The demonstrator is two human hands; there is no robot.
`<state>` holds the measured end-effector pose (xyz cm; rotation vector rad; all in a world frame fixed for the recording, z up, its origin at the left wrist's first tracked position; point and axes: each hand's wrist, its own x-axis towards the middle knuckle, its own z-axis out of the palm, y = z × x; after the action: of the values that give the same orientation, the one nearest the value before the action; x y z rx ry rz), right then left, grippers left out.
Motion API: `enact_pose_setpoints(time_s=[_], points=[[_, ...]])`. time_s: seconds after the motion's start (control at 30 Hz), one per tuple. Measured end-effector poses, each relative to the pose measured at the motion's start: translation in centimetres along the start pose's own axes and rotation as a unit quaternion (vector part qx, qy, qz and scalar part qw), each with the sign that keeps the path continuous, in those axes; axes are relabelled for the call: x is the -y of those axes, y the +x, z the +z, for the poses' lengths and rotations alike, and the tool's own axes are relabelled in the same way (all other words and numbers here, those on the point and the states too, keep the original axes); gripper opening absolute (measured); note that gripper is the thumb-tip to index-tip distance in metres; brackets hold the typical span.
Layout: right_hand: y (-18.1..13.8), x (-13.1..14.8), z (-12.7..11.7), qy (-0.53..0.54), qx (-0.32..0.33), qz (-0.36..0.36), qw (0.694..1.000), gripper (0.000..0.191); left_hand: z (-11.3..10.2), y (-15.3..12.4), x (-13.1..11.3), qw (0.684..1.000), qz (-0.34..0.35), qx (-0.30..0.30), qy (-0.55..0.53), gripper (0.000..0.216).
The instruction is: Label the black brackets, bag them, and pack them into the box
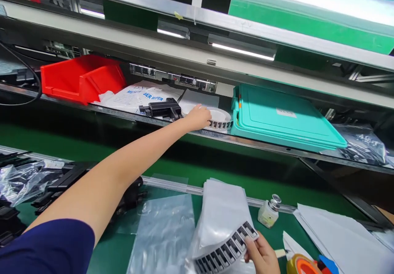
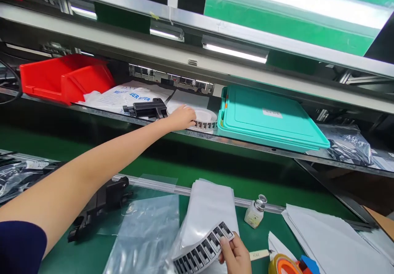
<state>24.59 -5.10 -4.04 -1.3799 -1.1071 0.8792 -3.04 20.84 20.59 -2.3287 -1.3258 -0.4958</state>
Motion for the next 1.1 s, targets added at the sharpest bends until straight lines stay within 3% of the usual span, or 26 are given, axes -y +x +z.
enact_pose_setpoints(time_s=[0.1, 0.17, 0.23, 0.3, 0.37, 0.43, 0.5, 0.57, 0.63, 0.7, 0.9, 1.1], points=[[-0.6, 1.1, -0.4, 0.019, 0.024, 0.001, 1.000, 0.044, -0.2, -1.2, -0.7, 0.999, -0.001, 0.038, -0.014, 0.030], [-1.1, 1.7, -0.5, 0.055, 0.041, 0.005, 0.998, 0.040, -0.3, -2.8, -2.0, 0.998, -0.002, -0.013, -0.060, 0.048], [-1.5, 2.0, -0.4, 0.085, 0.067, 0.014, 0.994, 0.038, -0.4, -5.6, -4.7, 0.988, 0.013, -0.047, -0.150, 0.052], [-2.0, 2.2, -0.1, 0.101, 0.090, 0.026, 0.990, 0.036, -0.2, -9.9, -8.5, 0.964, 0.025, -0.023, -0.264, 0.041], [-2.7, 2.5, 0.2, 0.106, 0.106, 0.035, 0.988, 0.035, 0.7, -15.0, -12.9, 0.913, 0.050, 0.106, -0.390, 0.036], [-3.4, 2.8, 0.6, 0.103, 0.116, 0.038, 0.987, 0.034, 2.5, -19.8, -16.9, 0.824, 0.029, 0.223, -0.521, 0.034], [-4.0, 2.9, 0.8, 0.092, 0.133, 0.041, 0.986, 0.033, 4.4, -23.5, -19.8, 0.748, -0.034, 0.253, -0.613, 0.033], [-4.4, 2.8, 1.0, 0.084, 0.146, 0.048, 0.985, 0.032, 5.9, -25.9, -21.5, 0.700, -0.107, 0.233, -0.666, 0.040], [-4.7, 2.7, 1.0, 0.089, 0.145, 0.056, 0.984, 0.033, 6.5, -27.2, -22.2, 0.693, -0.164, 0.199, -0.673, 0.043], [-4.9, 2.6, 0.9, 0.097, 0.136, 0.060, 0.984, 0.034, 6.3, -27.8, -22.3, 0.708, -0.190, 0.183, -0.655, 0.043], [-5.1, 3.0, 0.9, 0.045, 0.114, 0.028, 0.992, 0.022, 5.0, -28.3, -22.6, 0.728, -0.177, 0.191, -0.634, 0.040], [-5.2, 3.1, 0.9, 0.034, 0.113, 0.014, 0.993, 0.017, 5.1, -28.1, -22.9, 0.683, -0.188, 0.183, -0.682, 0.031]])
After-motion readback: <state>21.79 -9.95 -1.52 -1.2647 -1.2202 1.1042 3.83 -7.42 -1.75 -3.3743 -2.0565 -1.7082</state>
